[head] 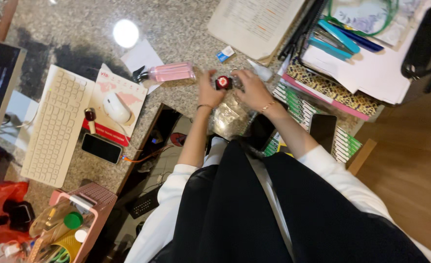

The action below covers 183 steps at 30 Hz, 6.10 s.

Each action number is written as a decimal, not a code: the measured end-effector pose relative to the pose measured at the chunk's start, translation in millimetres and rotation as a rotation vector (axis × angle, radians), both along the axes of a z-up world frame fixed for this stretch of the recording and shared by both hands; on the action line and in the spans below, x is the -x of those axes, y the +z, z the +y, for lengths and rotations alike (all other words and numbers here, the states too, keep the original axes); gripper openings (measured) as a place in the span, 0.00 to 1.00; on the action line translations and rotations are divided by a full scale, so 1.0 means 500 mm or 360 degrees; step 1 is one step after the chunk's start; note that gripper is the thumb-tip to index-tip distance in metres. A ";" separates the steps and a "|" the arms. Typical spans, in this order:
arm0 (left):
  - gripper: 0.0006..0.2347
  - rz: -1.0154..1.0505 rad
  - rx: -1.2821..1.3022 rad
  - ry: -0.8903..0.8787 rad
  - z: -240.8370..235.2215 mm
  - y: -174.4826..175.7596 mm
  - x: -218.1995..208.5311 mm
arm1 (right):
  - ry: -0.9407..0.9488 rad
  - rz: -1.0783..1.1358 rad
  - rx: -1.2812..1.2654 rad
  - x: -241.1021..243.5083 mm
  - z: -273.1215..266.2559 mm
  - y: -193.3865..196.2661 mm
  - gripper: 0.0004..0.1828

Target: The person organizes a cluttered desk by sorting various items into a pink plastic basket and a beige tote bag. They handle a remote control, a small bottle, a stapler, a yellow tape dispenser, a magazine, and an orange cable, placing them into the containers or moving them to different spots on the desk.

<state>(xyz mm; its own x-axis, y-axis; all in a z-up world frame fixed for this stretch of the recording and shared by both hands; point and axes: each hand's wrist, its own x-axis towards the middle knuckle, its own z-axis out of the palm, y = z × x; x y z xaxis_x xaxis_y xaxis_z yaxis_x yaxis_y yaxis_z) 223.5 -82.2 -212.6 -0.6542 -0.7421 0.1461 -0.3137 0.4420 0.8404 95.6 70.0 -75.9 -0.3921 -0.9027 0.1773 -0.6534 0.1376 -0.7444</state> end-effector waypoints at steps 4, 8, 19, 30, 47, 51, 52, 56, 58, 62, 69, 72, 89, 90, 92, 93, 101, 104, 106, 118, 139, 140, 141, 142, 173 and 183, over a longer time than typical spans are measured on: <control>0.28 -0.0166 0.0080 -0.0089 0.040 -0.058 -0.026 | 0.0067 -0.0006 -0.0299 -0.036 -0.052 -0.080 0.37; 0.27 -0.0260 0.0056 -0.0005 0.053 -0.054 -0.035 | 0.0076 -0.0038 -0.0295 -0.046 -0.058 -0.109 0.29; 0.27 0.0286 -0.0241 -0.0897 0.142 0.370 0.145 | -0.0697 -0.0637 0.0061 0.092 0.190 0.255 0.19; 0.05 0.0147 -0.0752 -0.0374 0.072 0.117 0.205 | -0.1319 0.0618 -0.0185 0.257 0.412 0.236 0.27; 0.36 -0.0632 0.0359 0.0029 0.097 -0.057 0.168 | -0.1064 0.0543 0.0133 0.095 0.274 0.262 0.12; 0.22 -0.0390 -0.0014 -0.0132 0.083 -0.118 0.161 | -0.0795 -0.0441 -0.0172 0.041 0.218 0.178 0.06; 0.21 -0.0252 -0.0057 -0.0119 0.078 -0.111 0.159 | -0.0751 -0.0677 -0.0329 0.036 0.210 0.159 0.08; 0.16 0.0014 -0.1316 -0.0382 0.077 0.076 0.158 | -0.0436 -0.0708 -0.0033 0.010 0.198 0.104 0.29; 0.12 0.0188 -0.1686 -0.0475 0.101 0.219 0.165 | -0.0320 -0.0241 0.0055 0.006 0.201 0.091 0.35; 0.10 0.0575 -0.1940 -0.0633 0.175 0.471 0.203 | -0.0076 -0.1900 0.0719 -0.007 0.210 0.122 0.32; 0.13 0.0316 -0.0621 -0.1254 0.326 0.631 0.298 | -0.0710 -0.2657 0.1303 0.001 0.303 0.287 0.28; 0.14 0.0477 -0.0142 -0.1471 0.392 0.638 0.346 | -0.1095 -0.2205 0.1225 0.065 0.376 0.302 0.18; 0.07 0.0354 -0.0800 -0.1131 0.268 0.562 0.357 | -0.1092 -0.1761 0.1006 0.573 0.445 0.104 0.07; 0.06 0.0379 -0.0910 -0.1143 0.260 0.550 0.353 | -0.1058 -0.1739 0.1076 0.585 0.435 0.092 0.06; 0.05 0.0433 -0.1135 -0.1152 0.246 0.519 0.341 | -0.1146 -0.1650 0.1118 0.607 0.419 0.071 0.06; 0.05 0.0493 -0.1201 -0.1148 0.237 0.502 0.334 | -0.1262 -0.1585 0.1081 0.616 0.410 0.062 0.06; 0.06 0.0286 -0.1185 -0.0263 0.048 0.189 0.253 | -0.1480 -0.0659 0.0696 0.617 0.418 0.007 0.14; 0.08 -0.0042 -0.0420 0.0135 -0.042 0.033 0.235 | -0.1422 -0.0085 0.0424 0.591 0.425 0.018 0.27; 0.12 -0.0287 -0.0170 0.0251 -0.083 -0.041 0.223 | -0.1609 -0.0037 -0.0236 0.577 0.435 0.040 0.29; 0.16 -0.0783 0.0423 0.0121 -0.026 -0.007 0.201 | -0.1183 0.0221 -0.0250 0.321 0.434 0.337 0.19; 0.16 0.0335 -0.0837 -0.1251 0.354 0.458 0.264 | -0.1506 -0.1379 0.0741 0.209 0.487 0.237 0.04; 0.13 0.0440 -0.1001 -0.1117 0.342 0.409 0.267 | -0.1522 -0.1191 0.0555 0.237 0.496 0.223 0.06; 0.11 0.0377 -0.1046 -0.0794 0.328 0.349 0.267 | -0.1470 -0.1097 0.0426 0.260 0.505 0.210 0.06; 0.09 0.0311 -0.1085 -0.0471 0.308 0.281 0.266 | -0.1415 -0.1002 0.0299 0.279 0.511 0.197 0.07; 0.24 0.0264 -0.0414 -0.0683 0.239 0.354 0.219 | -0.1139 -0.1102 0.0362 0.137 0.459 0.326 0.18; 0.26 0.0270 -0.0981 -0.1423 0.379 0.488 0.261 | -0.1313 -0.0802 0.0208 0.152 0.489 0.251 0.05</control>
<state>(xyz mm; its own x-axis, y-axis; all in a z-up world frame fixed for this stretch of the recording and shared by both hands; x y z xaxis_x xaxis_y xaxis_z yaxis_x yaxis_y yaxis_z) 93.2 107.5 31.3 -0.9986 0.0131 0.0518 0.0510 -0.0585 0.9970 19.6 314.4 49.7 -0.9496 -0.2955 -0.1049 0.0102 0.3054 -0.9522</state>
